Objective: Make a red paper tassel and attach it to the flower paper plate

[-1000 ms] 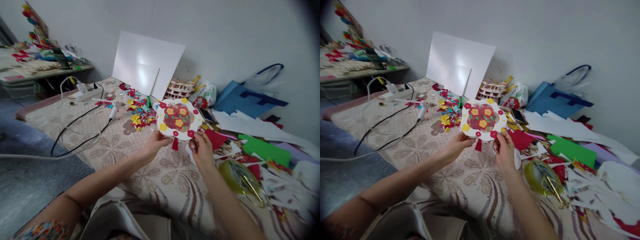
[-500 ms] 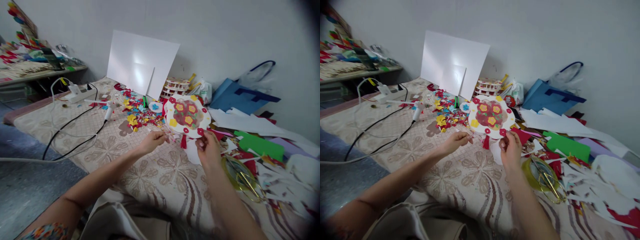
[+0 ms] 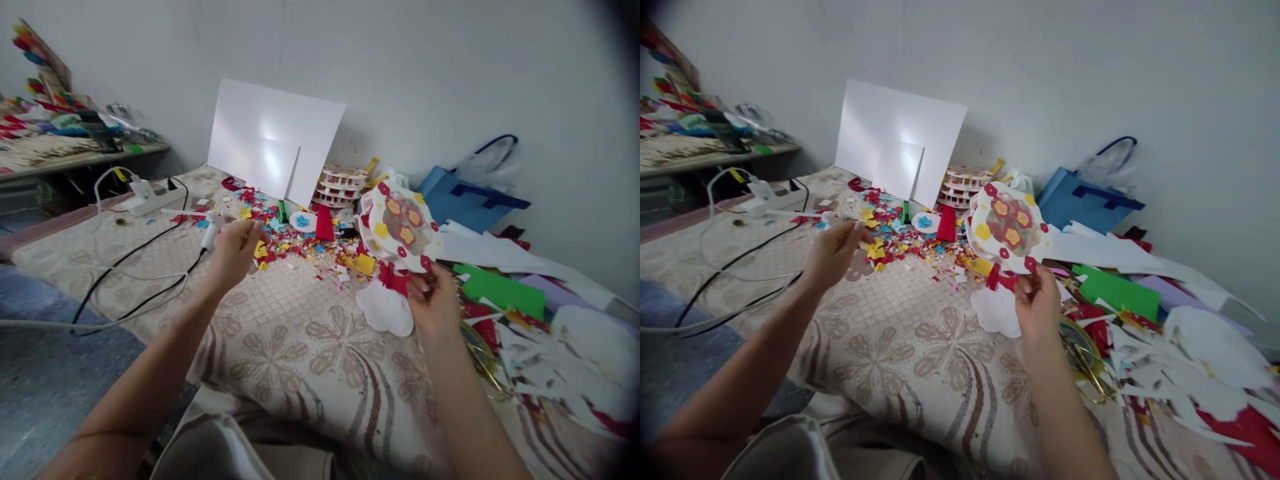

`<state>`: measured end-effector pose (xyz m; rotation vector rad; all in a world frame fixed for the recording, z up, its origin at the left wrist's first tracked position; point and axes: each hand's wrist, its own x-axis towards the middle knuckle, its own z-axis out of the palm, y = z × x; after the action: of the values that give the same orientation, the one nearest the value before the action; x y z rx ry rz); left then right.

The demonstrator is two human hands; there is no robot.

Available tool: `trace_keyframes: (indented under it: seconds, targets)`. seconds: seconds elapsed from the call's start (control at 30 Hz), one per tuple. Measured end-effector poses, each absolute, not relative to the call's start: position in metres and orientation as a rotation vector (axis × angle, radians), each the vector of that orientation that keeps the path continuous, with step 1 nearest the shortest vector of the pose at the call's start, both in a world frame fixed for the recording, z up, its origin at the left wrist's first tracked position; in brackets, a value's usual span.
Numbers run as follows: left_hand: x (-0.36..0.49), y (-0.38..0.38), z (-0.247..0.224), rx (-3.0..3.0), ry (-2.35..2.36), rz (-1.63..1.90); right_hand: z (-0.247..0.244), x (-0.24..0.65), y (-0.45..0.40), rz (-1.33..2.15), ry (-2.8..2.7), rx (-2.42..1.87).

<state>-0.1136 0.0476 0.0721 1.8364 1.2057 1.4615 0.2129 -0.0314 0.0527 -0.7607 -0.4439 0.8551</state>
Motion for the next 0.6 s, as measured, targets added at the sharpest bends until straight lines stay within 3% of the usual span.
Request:
trace_keyframes:
  seconds: [0.1, 0.3, 0.6]
  targets:
    - [-0.114, 0.048, 0.091, 1.764, 1.105, 1.59, 0.055, 0.215, -0.033, 0.869, -0.432, -0.756]
    - [-0.089, 0.053, 0.1, 1.541, 0.82, 1.224, 0.054, 0.213, -0.033, 0.868, -0.468, -0.763]
    - [-0.04, 0.083, 0.05, 1.892, 0.925, 1.013, 0.047, 0.211, -0.03, 0.867, -0.501, -0.793]
